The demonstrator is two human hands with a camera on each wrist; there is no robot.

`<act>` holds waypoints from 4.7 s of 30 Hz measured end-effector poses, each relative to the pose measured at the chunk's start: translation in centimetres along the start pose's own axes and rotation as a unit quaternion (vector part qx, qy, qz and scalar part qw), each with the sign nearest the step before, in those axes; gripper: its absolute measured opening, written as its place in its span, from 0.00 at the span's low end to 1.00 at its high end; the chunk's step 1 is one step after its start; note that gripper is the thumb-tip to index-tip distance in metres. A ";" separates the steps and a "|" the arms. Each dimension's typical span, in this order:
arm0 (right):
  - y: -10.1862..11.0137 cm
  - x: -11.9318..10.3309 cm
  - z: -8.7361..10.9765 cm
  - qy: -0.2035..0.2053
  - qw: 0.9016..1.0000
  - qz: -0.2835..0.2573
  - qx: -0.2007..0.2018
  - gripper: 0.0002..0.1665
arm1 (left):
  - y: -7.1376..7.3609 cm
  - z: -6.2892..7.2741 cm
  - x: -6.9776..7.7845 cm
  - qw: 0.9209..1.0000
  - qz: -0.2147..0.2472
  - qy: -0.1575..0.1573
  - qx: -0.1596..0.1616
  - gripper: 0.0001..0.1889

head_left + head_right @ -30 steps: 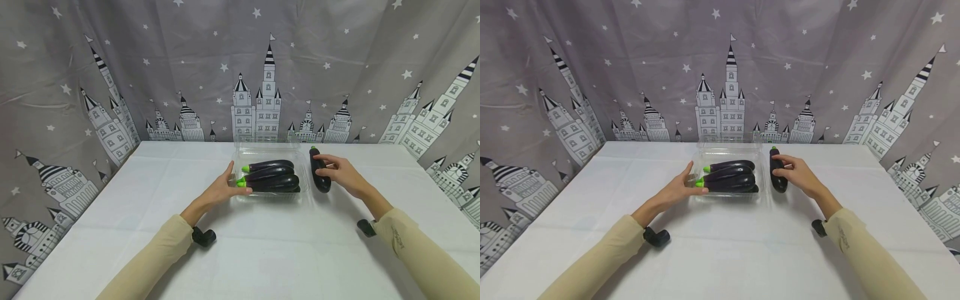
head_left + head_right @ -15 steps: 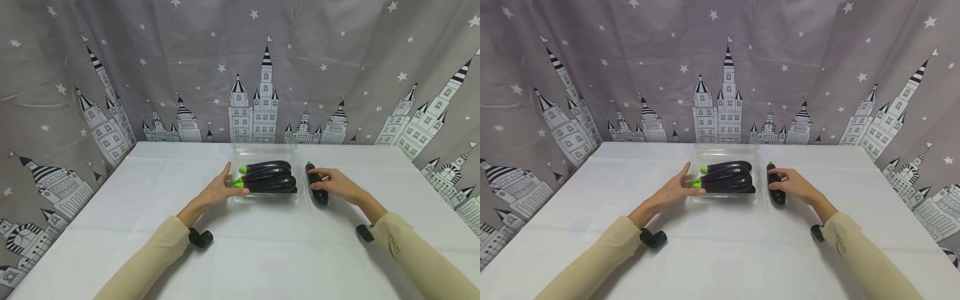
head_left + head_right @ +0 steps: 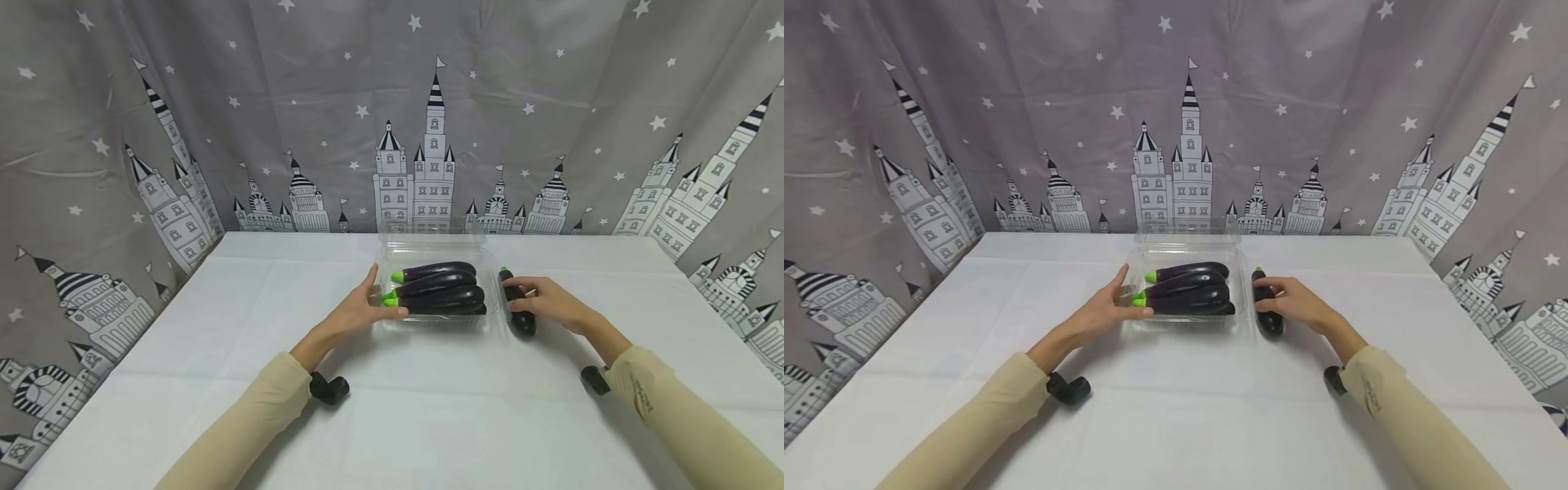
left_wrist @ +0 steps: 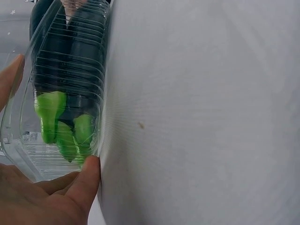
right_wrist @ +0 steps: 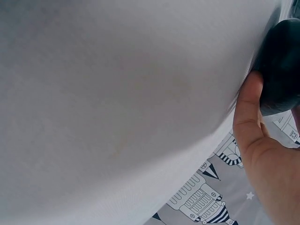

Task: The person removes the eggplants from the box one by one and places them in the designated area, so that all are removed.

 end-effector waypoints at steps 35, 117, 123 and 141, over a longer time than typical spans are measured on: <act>0.5 0.5 0.2 0.010 0.998 -0.051 0.035 0.33 | 0.0 0.0 0.0 1.000 -0.009 0.002 0.007 0.63; -3.2 -10.6 1.4 0.188 0.978 -0.080 0.048 0.21 | 0.0 -0.2 -0.3 1.000 -0.002 0.001 0.003 0.64; -3.9 -11.4 1.3 0.190 0.980 -0.038 0.052 0.23 | 0.0 -0.2 -0.3 1.000 -0.001 0.002 0.006 0.64; -5.4 -11.2 0.5 0.202 0.979 0.016 -0.004 0.25 | -0.1 -0.2 -0.3 1.000 -0.001 0.006 0.006 0.64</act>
Point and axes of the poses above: each hand's wrist, its own z-axis away from the middle knuckle, its own y-axis out of the back of the hand, x = y × z, the point moved 4 cm from there along -z, towards the middle knuckle, and after that the axes turned 12 degrees about x, right-handed, at the moved point
